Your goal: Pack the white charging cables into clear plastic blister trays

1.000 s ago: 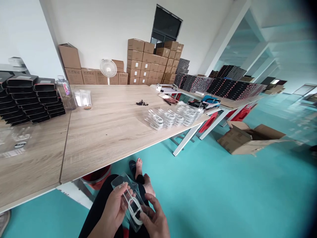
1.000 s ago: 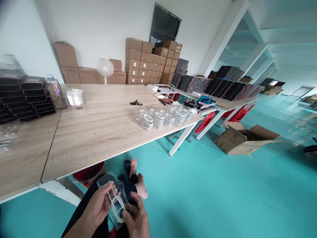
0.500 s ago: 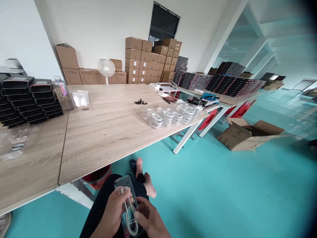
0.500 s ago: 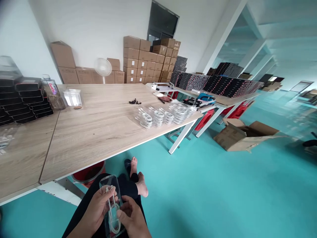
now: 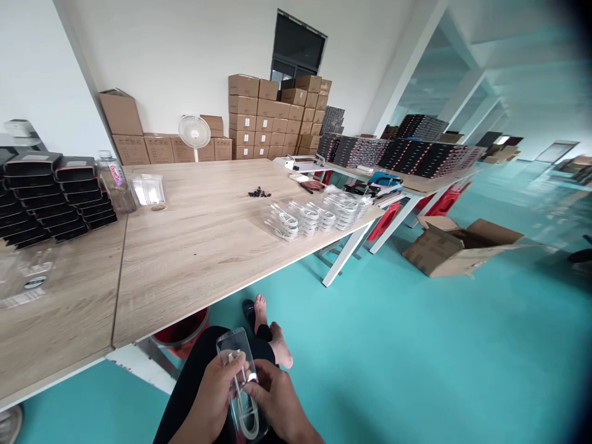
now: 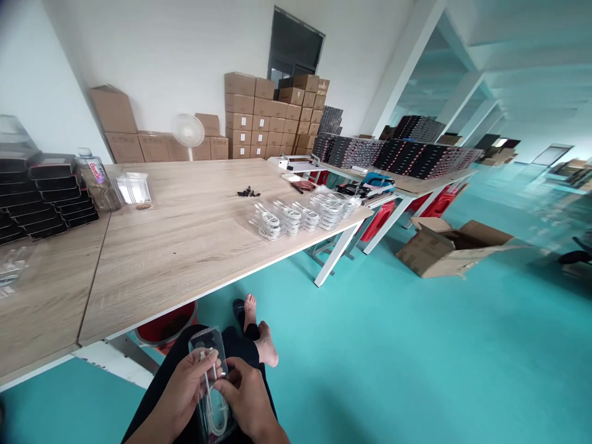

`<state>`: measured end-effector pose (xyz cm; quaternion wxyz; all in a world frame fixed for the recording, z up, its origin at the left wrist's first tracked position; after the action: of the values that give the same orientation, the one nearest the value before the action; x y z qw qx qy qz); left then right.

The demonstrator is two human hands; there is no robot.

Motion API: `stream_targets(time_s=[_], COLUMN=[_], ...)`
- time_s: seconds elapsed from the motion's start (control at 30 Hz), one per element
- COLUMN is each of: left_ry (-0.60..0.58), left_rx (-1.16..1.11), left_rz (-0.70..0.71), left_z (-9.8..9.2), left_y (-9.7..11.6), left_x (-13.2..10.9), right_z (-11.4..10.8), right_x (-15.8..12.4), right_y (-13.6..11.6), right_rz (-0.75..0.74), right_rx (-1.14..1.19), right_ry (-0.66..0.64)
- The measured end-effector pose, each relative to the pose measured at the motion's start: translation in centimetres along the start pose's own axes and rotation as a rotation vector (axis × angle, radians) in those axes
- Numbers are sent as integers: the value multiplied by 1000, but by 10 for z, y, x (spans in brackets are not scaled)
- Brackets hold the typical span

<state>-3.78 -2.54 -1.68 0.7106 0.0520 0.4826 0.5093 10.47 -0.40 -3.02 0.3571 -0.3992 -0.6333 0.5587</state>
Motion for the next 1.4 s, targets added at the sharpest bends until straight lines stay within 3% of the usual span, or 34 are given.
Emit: stream_targets(time_s=[0.2,0.33,0.53,0.73,0.93,1.03,1.13,1.27,1.4], left_ry=[59,44,38,50,-63,-102,-110,-165,-102], left_rx=[-55,-12,56,9,-174,-184,-139,-105,-111], left_rz=[81,167,174,168,100,32,6,31,96], left_z=[-2,-1,-6,-22,-42,-44,-41,-33,-38], left_y=[14,11,9,9,12,9,3,-7,-12], left_x=[-11,-29,-56,-66,-60,-60,-61,-60,-53], right_z=[19,28,37,51,64,55,41,43,46], right_x=[-16,-22,-36,-42,-39,-41,-42,-32,-22], right_y=[12,-8,-40,-46,-28,-32,-57,-84,-71], right_rz=[107,62,94,33,2,-73,-216,-316,-254], right_rx=[274,355,410,320,218,48,-242,-382,-370], right_ry=[28,69,26,-12,-67,63,240,160,223])
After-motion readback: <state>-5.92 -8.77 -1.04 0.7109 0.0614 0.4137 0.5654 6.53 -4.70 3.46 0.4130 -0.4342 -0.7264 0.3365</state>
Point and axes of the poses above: each hand's wrist, its own x-axis towards the middle knuckle, its own z-axis out of the palm, y = z × x, the point moved 3 cm from there along x, towards the middle knuckle, and after that the axes turned 11 degrees about -z, right-handed, at the moved point
